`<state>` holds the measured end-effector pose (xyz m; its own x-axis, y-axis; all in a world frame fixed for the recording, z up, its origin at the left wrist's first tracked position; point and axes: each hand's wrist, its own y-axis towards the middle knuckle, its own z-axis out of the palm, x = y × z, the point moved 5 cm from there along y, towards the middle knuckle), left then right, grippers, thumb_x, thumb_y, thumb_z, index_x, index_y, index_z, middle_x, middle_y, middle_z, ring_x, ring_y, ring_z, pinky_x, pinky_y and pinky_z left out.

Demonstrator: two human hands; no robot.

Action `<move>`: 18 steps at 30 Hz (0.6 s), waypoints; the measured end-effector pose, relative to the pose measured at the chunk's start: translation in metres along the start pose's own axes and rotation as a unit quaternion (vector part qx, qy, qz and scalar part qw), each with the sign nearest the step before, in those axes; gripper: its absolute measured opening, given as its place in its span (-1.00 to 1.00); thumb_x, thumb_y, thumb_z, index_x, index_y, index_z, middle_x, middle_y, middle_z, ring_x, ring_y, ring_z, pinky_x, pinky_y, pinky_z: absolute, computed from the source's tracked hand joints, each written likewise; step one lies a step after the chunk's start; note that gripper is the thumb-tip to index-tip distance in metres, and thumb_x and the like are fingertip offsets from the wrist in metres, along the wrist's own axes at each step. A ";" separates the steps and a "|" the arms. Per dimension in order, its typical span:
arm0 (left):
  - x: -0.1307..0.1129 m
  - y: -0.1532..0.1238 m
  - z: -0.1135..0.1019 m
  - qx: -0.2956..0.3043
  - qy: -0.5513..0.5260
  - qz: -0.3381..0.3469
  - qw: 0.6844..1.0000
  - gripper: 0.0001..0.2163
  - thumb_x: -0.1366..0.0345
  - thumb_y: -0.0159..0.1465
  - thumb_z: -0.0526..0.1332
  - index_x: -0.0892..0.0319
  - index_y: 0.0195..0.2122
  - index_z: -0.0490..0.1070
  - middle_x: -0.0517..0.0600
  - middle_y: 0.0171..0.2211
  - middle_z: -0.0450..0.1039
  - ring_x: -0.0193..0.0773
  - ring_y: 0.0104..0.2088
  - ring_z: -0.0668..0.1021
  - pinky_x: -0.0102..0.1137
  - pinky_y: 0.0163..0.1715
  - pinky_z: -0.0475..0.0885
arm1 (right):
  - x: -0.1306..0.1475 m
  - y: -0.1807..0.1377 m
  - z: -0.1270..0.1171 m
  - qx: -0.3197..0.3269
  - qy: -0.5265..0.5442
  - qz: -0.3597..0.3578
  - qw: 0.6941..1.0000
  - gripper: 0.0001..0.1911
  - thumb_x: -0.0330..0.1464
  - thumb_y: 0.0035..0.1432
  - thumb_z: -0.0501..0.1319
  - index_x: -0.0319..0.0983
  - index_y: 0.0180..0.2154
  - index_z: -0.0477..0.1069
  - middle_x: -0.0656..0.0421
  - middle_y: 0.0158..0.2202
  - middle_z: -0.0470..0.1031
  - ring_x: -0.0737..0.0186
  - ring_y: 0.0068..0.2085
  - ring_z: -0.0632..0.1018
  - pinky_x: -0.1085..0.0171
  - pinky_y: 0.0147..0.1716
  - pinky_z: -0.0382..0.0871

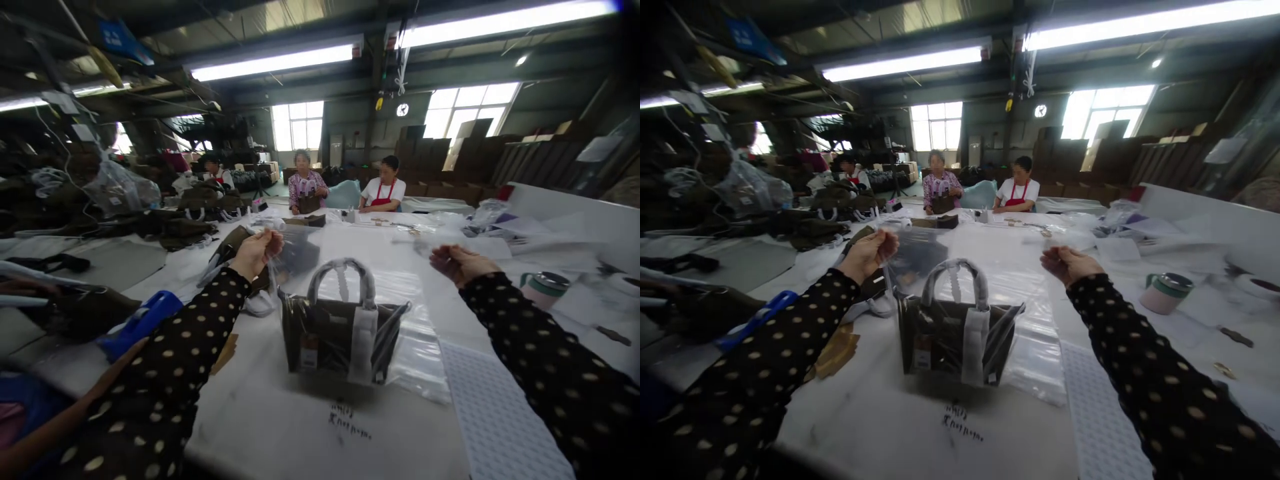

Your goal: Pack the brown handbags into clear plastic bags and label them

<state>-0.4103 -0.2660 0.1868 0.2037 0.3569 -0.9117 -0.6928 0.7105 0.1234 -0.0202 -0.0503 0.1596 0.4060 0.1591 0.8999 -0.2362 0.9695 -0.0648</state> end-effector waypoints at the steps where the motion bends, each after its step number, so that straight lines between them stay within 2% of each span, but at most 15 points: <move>1: -0.007 0.001 0.002 0.011 -0.006 0.007 1.000 -0.84 0.34 0.24 0.16 0.30 -0.44 0.39 -0.02 -0.55 0.48 -0.38 -0.57 0.53 -0.47 -0.52 0.48 | 0.013 0.006 0.004 0.010 0.001 -0.014 1.000 -0.77 -0.49 0.17 0.06 -0.31 -0.49 0.41 0.14 -0.51 0.50 0.30 -0.47 0.55 0.28 -0.40 0.52; 4: -0.025 -0.019 -0.001 0.075 -0.026 0.040 0.996 -0.86 0.28 0.20 0.21 0.26 -0.42 0.43 -0.05 -0.49 0.50 -0.37 -0.47 0.56 -0.44 -0.40 0.50 | 0.043 -0.004 -0.012 0.061 -0.009 -0.107 0.992 -0.90 -0.40 0.08 0.20 -0.24 -0.46 0.46 0.18 -0.47 0.52 0.31 -0.39 0.56 0.26 -0.22 0.49; 6: -0.021 -0.047 -0.014 0.120 -0.018 0.045 0.992 -0.85 0.24 0.12 0.29 0.24 -0.44 0.45 -0.06 -0.50 0.51 -0.35 -0.46 0.56 -0.45 -0.39 0.50 | 0.038 -0.022 -0.041 0.131 -0.069 -0.156 0.977 -0.88 -0.27 -0.08 0.33 -0.19 -0.47 0.50 0.17 -0.47 0.54 0.27 -0.38 0.57 0.22 -0.08 0.42; 7: -0.011 -0.063 -0.024 0.133 -0.006 0.037 0.990 -0.83 0.23 0.07 0.33 0.24 -0.47 0.46 -0.07 -0.52 0.51 -0.35 -0.49 0.55 -0.46 -0.41 0.49 | 0.024 -0.032 -0.059 0.167 -0.109 -0.160 0.967 -0.82 -0.21 -0.15 0.37 -0.17 -0.50 0.51 0.16 -0.49 0.53 0.24 -0.37 0.57 0.19 -0.02 0.37; 10: 0.046 -0.114 -0.055 0.190 0.060 -0.049 0.979 -0.78 0.19 -0.03 0.39 0.25 -0.55 0.47 -0.04 -0.54 0.53 -0.31 -0.49 0.56 -0.46 -0.42 0.48 | -0.053 -0.058 -0.121 0.233 -0.218 -0.102 0.942 -0.76 -0.13 -0.17 0.36 -0.17 -0.58 0.50 0.12 -0.53 0.52 0.08 -0.26 0.57 0.01 0.10 0.19; 12: 0.094 -0.146 -0.075 0.207 0.086 -0.106 0.969 -0.76 0.15 -0.02 0.37 0.25 -0.54 0.49 -0.01 -0.53 0.54 -0.28 -0.49 0.56 -0.40 -0.39 0.49 | -0.114 -0.075 -0.161 0.238 -0.263 -0.050 0.934 -0.68 -0.07 -0.13 0.30 -0.19 -0.57 0.49 0.07 -0.51 0.53 0.00 -0.20 0.55 -0.09 0.13 0.09; 14: 0.139 -0.176 -0.091 0.237 0.136 -0.163 0.948 -0.72 0.09 0.04 0.31 0.25 -0.48 0.51 0.03 -0.50 0.56 -0.23 -0.45 0.58 -0.32 -0.33 0.49 | -0.163 -0.097 -0.193 0.245 -0.299 0.005 0.922 -0.61 0.00 -0.08 0.25 -0.22 -0.54 0.50 0.04 -0.50 0.54 -0.01 -0.23 0.56 -0.13 0.12 0.09; 16: 0.172 -0.202 -0.104 0.292 0.205 -0.204 0.911 -0.69 0.06 0.10 0.25 0.25 -0.41 0.53 0.08 -0.40 0.58 -0.16 -0.32 0.59 -0.24 -0.20 0.46 | -0.188 -0.124 -0.212 0.266 -0.346 0.065 0.897 -0.56 0.02 -0.03 0.18 -0.23 -0.52 0.50 0.03 -0.48 0.54 0.02 -0.31 0.56 -0.10 0.03 0.23; 18: 0.189 -0.222 -0.113 0.350 0.262 -0.201 0.877 -0.71 0.08 0.13 0.23 0.22 -0.35 0.54 0.11 -0.24 0.56 -0.11 -0.16 0.55 -0.19 -0.07 0.39 | -0.187 -0.153 -0.213 0.276 -0.416 0.079 0.863 -0.56 0.01 -0.01 0.16 -0.23 -0.42 0.52 0.01 -0.38 0.54 0.00 -0.26 0.54 -0.06 -0.06 0.32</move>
<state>-0.2964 -0.4251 -0.0570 -0.1386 -0.2040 -0.9691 -0.0058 0.9787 -0.2052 0.1281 -0.1882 -0.0906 -0.3893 -0.1315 0.9117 -0.7090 0.6746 -0.2055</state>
